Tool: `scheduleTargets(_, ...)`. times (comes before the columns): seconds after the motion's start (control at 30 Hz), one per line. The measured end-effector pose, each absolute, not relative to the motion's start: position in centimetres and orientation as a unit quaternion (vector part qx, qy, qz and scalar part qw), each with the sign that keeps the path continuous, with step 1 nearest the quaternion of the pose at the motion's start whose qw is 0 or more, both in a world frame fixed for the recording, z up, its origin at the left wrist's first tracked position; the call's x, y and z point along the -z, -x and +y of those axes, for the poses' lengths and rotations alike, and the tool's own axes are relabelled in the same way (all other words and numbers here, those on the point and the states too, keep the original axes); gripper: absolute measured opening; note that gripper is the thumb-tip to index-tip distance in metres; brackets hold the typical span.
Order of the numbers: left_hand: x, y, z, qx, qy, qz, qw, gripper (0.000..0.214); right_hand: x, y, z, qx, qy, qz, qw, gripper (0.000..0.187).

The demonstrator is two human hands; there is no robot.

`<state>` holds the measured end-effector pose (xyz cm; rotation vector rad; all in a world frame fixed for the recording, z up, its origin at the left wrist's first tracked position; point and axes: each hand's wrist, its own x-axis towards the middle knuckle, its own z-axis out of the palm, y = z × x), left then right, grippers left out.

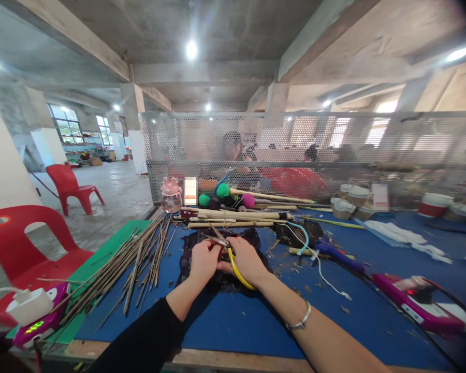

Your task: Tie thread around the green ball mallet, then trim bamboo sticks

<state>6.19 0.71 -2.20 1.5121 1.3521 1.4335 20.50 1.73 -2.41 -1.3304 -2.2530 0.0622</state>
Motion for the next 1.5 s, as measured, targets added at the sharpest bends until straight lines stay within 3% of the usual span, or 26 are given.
scheduleTargets(0.23,2.2,-5.8,0.6,-0.528,-0.630,0.519,0.234,0.019,2.2,-20.6,1.4,-0.090,0.495,-0.824,0.261,0.048)
scheduleTargets(0.67,3.0,-6.1,1.3,-0.559,-0.596,0.452,0.357,0.029,2.4,-20.6,1.8,-0.208,0.427,-0.803,0.360,0.035)
scheduleTargets(0.87,3.2,-6.1,1.5,-0.559,-0.597,0.439,0.373,0.025,2.2,-20.4,1.5,-0.182,0.460,-0.805,0.327,0.037)
scheduleTargets(1.07,2.7,-6.0,1.3,-0.545,-0.619,0.443,0.351,0.023,2.6,-20.0,1.5,-0.095,0.468,-0.812,0.336,0.055)
scheduleTargets(1.5,2.7,-5.6,1.4,-0.509,-0.647,0.506,0.258,0.027,1.5,-20.6,1.0,-0.068,0.524,-0.817,0.233,0.046)
